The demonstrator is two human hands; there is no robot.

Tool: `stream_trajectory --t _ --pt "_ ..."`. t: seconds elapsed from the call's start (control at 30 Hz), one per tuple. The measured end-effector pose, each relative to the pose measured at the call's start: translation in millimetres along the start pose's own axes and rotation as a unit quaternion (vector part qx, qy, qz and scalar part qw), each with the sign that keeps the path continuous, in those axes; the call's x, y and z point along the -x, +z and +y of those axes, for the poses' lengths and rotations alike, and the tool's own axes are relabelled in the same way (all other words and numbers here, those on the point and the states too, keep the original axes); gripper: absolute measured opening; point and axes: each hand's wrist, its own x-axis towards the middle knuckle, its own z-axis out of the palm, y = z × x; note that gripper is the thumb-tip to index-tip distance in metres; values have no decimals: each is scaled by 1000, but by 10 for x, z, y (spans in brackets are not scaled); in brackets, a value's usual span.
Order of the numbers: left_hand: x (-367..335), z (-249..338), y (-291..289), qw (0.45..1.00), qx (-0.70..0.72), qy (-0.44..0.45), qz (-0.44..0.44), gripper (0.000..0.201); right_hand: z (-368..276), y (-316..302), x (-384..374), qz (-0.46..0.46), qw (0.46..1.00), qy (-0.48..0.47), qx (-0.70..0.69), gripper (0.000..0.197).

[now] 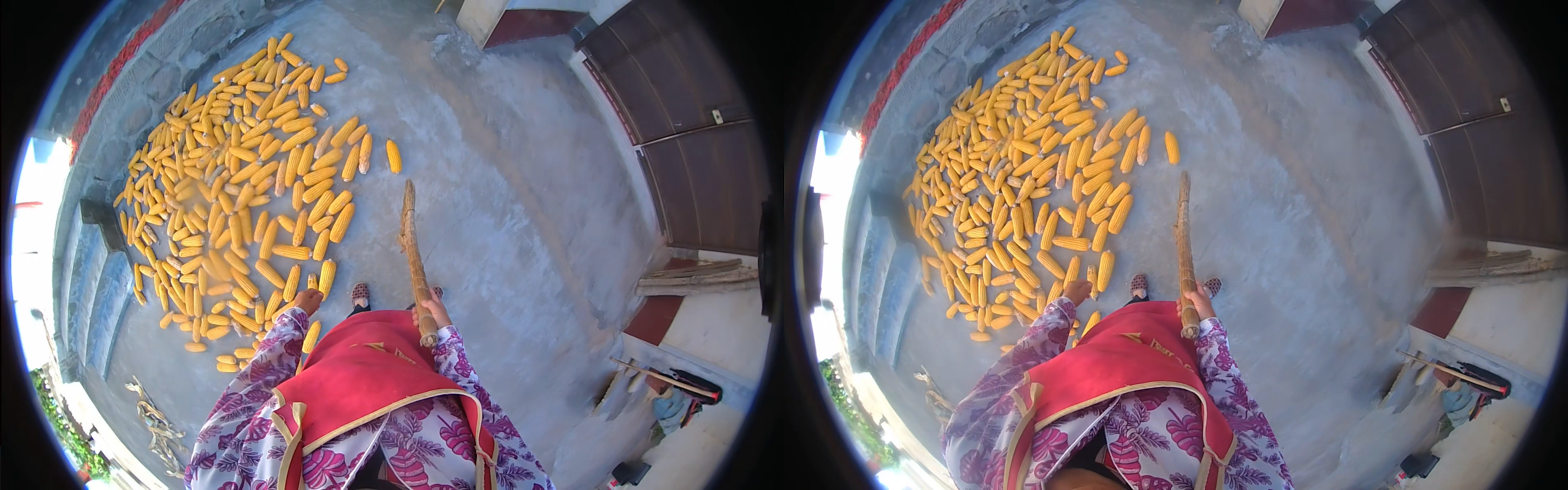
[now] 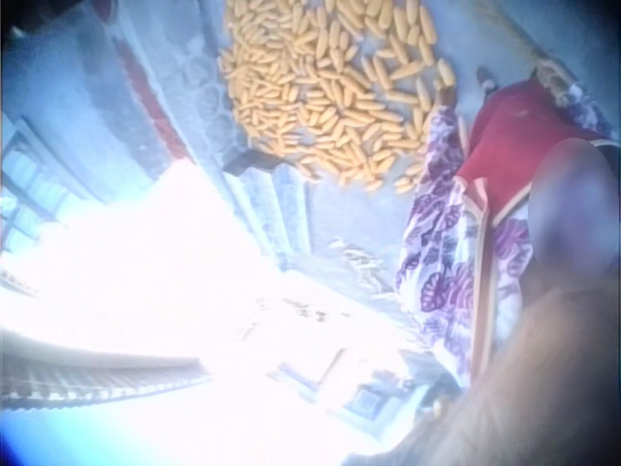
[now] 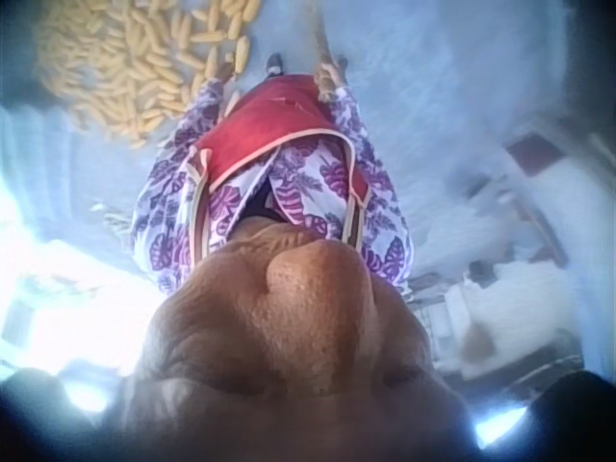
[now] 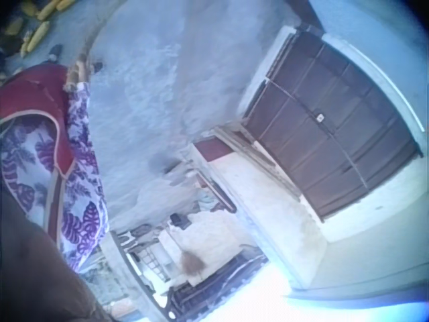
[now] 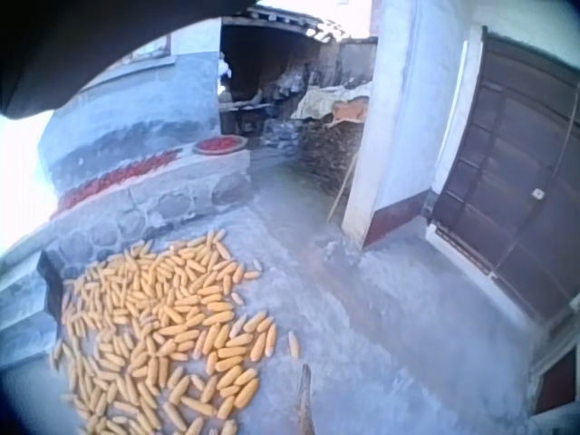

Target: The person sweeps dried leaves and husks across a concrete surface using a broom, walks past piles of corn, and then lifts a large wicker basket filled with walnuts.

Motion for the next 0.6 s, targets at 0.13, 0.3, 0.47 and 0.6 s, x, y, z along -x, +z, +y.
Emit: stream_trajectory --t 0.13,0.3,0.47,0.6 --pt "-145 156 68 998 -19 -1 58 26 -330 -239 21 59 998 1 -9 37" --pt "-424 596 283 996 51 -53 43 29 -890 -777 -172 24 998 50 -6 37" --pt "-547 1842 690 991 128 6 29 29 -1665 -1176 -349 33 997 66 9 39" --pt "-718 2263 858 989 138 44 20 29 -2144 -1258 -619 40 996 75 39 43"
